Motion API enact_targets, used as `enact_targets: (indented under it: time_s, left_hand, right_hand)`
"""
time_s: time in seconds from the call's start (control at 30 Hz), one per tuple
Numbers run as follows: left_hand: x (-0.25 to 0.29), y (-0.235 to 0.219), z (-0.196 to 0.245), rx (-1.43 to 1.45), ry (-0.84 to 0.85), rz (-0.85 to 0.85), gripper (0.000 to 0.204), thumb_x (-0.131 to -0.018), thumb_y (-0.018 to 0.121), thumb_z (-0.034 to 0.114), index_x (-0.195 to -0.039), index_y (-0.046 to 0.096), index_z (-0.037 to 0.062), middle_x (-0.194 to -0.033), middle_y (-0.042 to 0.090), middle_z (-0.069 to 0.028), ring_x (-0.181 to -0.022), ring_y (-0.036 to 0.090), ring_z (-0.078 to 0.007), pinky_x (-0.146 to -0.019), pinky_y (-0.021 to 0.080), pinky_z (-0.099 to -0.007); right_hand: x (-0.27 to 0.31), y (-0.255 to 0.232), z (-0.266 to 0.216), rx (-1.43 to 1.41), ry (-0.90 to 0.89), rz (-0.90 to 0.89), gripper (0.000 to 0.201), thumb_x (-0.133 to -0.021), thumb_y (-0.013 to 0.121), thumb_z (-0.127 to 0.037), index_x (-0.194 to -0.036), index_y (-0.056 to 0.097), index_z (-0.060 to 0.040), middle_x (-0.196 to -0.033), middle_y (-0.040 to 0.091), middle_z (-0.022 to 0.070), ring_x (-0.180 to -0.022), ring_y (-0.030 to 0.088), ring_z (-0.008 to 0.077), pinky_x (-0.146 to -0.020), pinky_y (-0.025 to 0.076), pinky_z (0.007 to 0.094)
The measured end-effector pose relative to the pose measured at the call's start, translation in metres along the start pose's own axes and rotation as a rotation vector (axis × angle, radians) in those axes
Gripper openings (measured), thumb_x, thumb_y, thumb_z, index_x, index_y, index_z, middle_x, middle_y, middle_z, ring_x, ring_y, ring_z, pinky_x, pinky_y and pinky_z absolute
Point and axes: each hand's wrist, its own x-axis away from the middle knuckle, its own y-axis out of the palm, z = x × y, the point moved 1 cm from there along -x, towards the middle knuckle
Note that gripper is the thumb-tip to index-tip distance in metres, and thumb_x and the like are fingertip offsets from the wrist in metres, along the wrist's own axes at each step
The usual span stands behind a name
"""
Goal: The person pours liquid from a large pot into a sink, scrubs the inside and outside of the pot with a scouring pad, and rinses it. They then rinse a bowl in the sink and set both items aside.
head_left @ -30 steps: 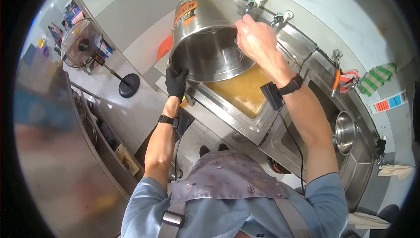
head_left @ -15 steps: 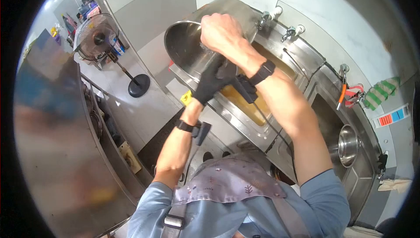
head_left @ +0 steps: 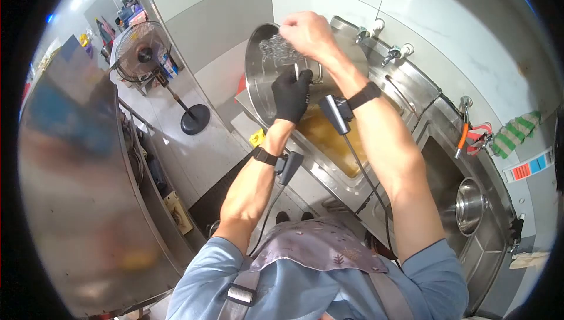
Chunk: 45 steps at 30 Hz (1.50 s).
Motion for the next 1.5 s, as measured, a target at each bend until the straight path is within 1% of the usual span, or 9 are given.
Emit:
enact_targets:
  time_s: [0.23,0.37,0.47,0.53,0.8,1.07,1.17,1.4,1.5]
  left_hand:
    - [-0.009,-0.039,0.007,-0.068,-0.058,-0.127,0.023,-0.086,0.077,0.016,-0.098,0.075,-0.0043,-0.083,0.075,-0.0083,-0.074,0.065,-0.0135,-0.070,0.051,-0.0317]
    - [-0.022,-0.068,0.017,0.060,-0.040,-0.196,0.018,-0.086,0.077,0.014,-0.093,0.075,-0.0028,-0.077,0.072,-0.0070,-0.069,0.062,-0.0133,-0.068,0.049,-0.0320]
    - [-0.035,-0.084,0.030,-0.026,-0.040,-0.250,0.021,-0.088,0.077,0.015,-0.099,0.076,-0.0036,-0.081,0.074,-0.0071,-0.072,0.063,-0.0139,-0.070,0.050,-0.0308]
    - [-0.049,-0.086,0.037,-0.217,0.019,-0.299,0.025,-0.089,0.076,0.017,-0.102,0.076,-0.0045,-0.082,0.075,-0.0077,-0.072,0.064,-0.0153,-0.071,0.051,-0.0318]
    - [-0.099,-0.086,0.021,-0.029,-0.157,-0.327,0.020,-0.090,0.070,0.007,-0.106,0.076,-0.0029,-0.082,0.072,-0.0062,-0.074,0.062,-0.0122,-0.070,0.050,-0.0279]
    - [-0.116,-0.139,-0.018,0.075,-0.240,-0.255,0.013,-0.097,0.067,0.013,-0.103,0.074,0.0037,-0.069,0.057,0.0053,-0.054,0.049,-0.0056,-0.048,0.037,-0.0229]
    - [-0.109,-0.140,-0.046,0.121,-0.210,-0.229,0.017,-0.099,0.068,0.014,-0.106,0.073,-0.0003,-0.081,0.065,0.0027,-0.069,0.056,-0.0059,-0.061,0.045,-0.0232]
    - [-0.099,-0.127,-0.049,0.081,-0.240,-0.344,0.017,-0.101,0.066,0.016,-0.104,0.072,0.0007,-0.085,0.065,0.0024,-0.076,0.057,-0.0066,-0.069,0.046,-0.0244]
    - [-0.090,-0.114,-0.054,0.015,-0.259,-0.386,0.018,-0.100,0.068,0.018,-0.104,0.072,0.0006,-0.084,0.065,0.0024,-0.078,0.056,-0.0062,-0.070,0.045,-0.0242]
  right_hand:
    - [0.025,-0.044,0.050,-0.433,0.114,0.157,0.026,-0.093,0.067,-0.024,-0.097,0.077,0.0000,-0.086,0.075,0.0075,-0.075,0.063,0.0116,-0.068,0.051,0.0309]
    - [0.082,-0.057,0.129,-0.662,0.156,0.221,0.026,-0.096,0.067,-0.023,-0.103,0.075,0.0012,-0.092,0.074,0.0081,-0.076,0.067,0.0165,-0.066,0.053,0.0300]
    - [0.128,-0.073,0.181,-1.051,0.623,0.053,0.031,-0.100,0.064,-0.025,-0.116,0.070,0.0005,-0.100,0.073,0.0113,-0.072,0.068,0.0207,-0.056,0.054,0.0309]
    - [0.146,-0.074,0.230,-1.686,0.643,-0.015,0.034,-0.102,0.060,-0.027,-0.119,0.070,0.0009,-0.100,0.074,0.0121,-0.073,0.069,0.0209,-0.055,0.057,0.0364]
    - [0.194,-0.039,0.313,-1.008,1.181,0.464,0.034,-0.099,0.067,-0.032,-0.117,0.071,-0.0035,-0.084,0.071,0.0075,-0.065,0.065,0.0204,-0.051,0.050,0.0375]
    - [0.262,0.091,0.439,0.235,0.846,-0.176,0.034,-0.090,0.063,-0.027,-0.109,0.076,-0.0021,-0.110,0.073,0.0263,-0.107,0.069,0.0435,-0.091,0.055,0.0494]
    - [0.285,0.103,0.377,0.532,0.694,-0.617,0.034,-0.090,0.062,-0.026,-0.109,0.076,-0.0016,-0.109,0.073,0.0252,-0.108,0.070,0.0422,-0.092,0.056,0.0489]
    - [0.296,0.129,0.397,-0.074,0.367,-1.099,0.030,-0.085,0.071,-0.029,-0.102,0.078,-0.0043,-0.089,0.077,0.0124,-0.079,0.071,0.0284,-0.071,0.055,0.0463]
    - [0.236,0.048,0.349,-0.241,0.893,-0.481,0.028,-0.083,0.075,-0.022,-0.096,0.076,0.0031,-0.077,0.072,0.0084,-0.069,0.065,0.0197,-0.062,0.051,0.0401]
